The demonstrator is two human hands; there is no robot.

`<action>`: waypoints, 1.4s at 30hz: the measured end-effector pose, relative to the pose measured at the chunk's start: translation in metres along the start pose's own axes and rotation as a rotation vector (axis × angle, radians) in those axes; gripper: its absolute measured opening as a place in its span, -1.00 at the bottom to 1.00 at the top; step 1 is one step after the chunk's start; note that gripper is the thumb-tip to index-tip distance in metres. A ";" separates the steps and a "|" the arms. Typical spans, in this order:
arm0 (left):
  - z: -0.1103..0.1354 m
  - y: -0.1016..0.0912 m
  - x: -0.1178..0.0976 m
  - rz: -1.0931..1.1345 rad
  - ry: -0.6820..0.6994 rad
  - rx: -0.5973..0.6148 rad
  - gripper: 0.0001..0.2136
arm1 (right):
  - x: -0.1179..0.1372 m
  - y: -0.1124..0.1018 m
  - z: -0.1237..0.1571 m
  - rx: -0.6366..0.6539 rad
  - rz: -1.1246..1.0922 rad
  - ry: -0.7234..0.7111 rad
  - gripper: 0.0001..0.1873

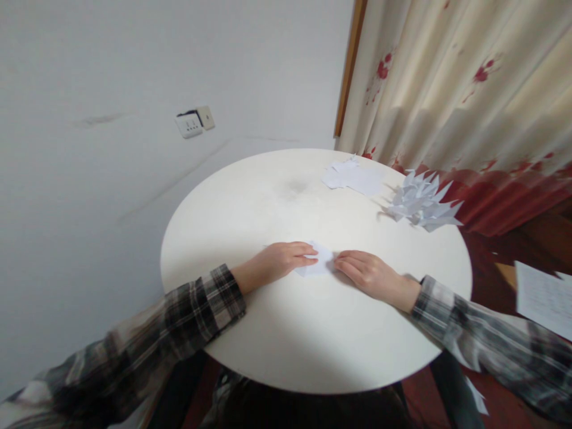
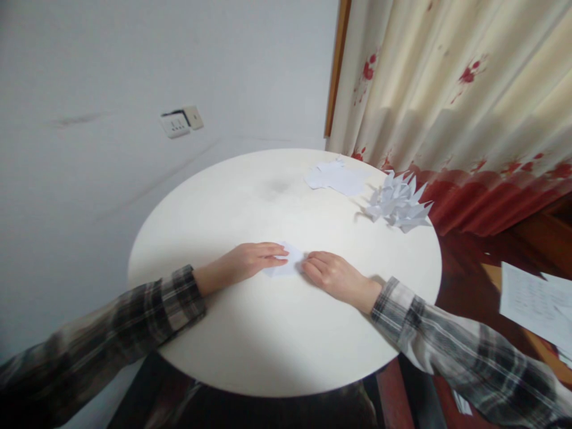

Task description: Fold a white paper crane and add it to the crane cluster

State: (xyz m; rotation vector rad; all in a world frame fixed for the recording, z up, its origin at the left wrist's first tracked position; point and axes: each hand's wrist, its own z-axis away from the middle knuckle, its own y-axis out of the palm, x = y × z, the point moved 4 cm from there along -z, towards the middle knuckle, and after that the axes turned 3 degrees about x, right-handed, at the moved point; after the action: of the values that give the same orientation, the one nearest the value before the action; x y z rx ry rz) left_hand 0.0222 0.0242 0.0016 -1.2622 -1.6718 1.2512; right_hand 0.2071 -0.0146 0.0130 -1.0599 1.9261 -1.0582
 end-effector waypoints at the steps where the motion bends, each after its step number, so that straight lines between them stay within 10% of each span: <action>1: 0.000 0.000 0.000 0.002 -0.002 0.000 -0.74 | 0.000 0.000 0.000 -0.001 0.006 -0.003 -0.83; 42: -0.016 -0.008 -0.016 -0.050 -0.197 0.025 -0.68 | 0.002 0.001 -0.008 0.014 -0.076 0.042 -0.83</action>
State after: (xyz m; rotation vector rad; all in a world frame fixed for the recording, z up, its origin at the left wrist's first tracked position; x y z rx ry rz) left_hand 0.0389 0.0133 0.0143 -1.1047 -1.8083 1.3988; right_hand 0.1989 -0.0138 0.0150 -1.1198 1.9217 -1.1424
